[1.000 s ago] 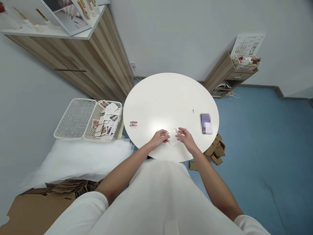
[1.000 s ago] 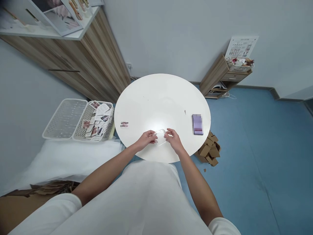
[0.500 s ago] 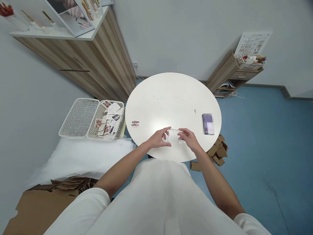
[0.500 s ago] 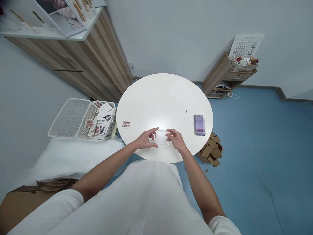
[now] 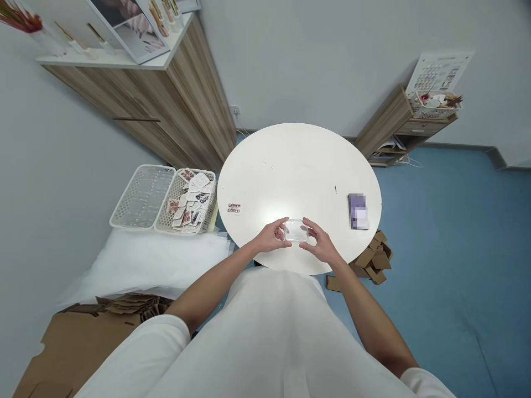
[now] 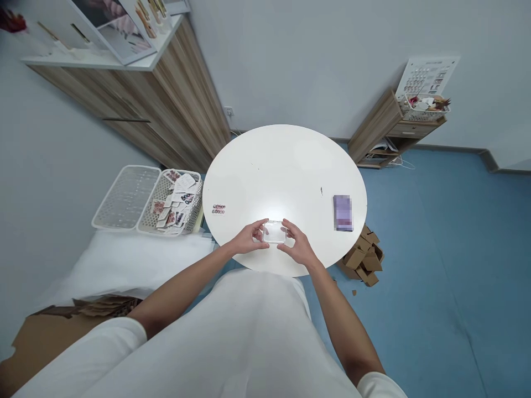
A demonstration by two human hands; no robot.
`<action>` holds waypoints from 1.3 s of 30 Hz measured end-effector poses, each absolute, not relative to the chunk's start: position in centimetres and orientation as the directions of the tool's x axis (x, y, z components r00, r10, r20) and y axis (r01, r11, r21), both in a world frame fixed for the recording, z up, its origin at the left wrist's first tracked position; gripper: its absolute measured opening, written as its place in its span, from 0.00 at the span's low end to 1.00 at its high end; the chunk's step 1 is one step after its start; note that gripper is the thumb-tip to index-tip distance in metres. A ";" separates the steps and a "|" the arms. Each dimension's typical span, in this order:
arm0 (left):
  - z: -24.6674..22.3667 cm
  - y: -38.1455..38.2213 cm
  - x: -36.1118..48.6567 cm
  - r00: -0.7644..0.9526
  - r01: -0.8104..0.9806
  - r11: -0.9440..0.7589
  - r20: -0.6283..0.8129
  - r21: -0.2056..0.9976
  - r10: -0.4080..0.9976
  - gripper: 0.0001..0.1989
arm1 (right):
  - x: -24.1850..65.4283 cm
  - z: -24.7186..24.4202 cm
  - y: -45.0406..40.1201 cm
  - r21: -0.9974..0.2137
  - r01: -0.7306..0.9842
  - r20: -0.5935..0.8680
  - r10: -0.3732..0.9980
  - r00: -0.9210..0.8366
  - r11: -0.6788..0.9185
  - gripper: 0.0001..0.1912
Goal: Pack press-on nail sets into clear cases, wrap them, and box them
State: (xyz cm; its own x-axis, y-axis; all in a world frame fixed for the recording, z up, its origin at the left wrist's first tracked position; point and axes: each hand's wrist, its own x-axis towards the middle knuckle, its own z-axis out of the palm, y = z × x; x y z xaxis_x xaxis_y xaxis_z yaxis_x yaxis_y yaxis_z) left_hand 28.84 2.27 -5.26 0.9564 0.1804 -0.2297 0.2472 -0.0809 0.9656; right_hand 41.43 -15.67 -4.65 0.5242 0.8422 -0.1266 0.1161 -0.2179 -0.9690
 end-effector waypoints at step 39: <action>-6.3 -0.5 28.3 0.956 0.216 0.220 -0.252 0.951 0.152 0.42 | 40.5 -5.5 -16.1 -0.957 -0.270 -0.269 0.656 0.705 -0.102 0.22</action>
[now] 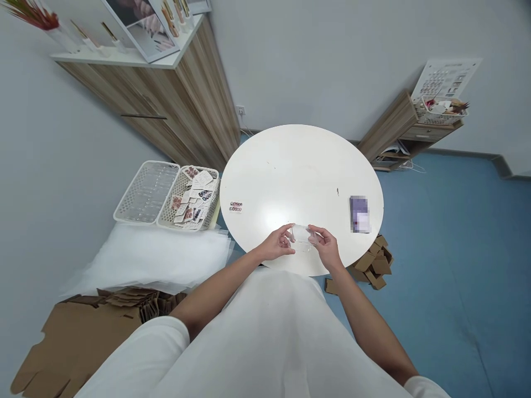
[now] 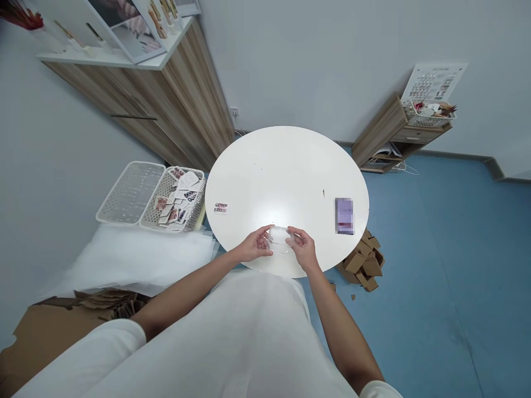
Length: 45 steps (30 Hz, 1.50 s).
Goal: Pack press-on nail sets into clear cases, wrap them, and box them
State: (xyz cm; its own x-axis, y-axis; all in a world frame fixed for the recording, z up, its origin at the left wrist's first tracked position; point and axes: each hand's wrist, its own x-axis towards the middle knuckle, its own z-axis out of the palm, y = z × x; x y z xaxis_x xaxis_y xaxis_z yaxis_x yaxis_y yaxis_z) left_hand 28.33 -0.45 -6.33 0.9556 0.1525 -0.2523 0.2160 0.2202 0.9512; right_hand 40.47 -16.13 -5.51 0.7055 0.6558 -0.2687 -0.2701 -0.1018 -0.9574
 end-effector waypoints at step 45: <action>-13.6 -1.4 31.1 0.658 0.598 0.063 -0.535 0.799 0.530 0.12 | 40.1 -11.9 -16.4 -0.743 0.086 -0.481 0.619 0.621 -0.663 0.16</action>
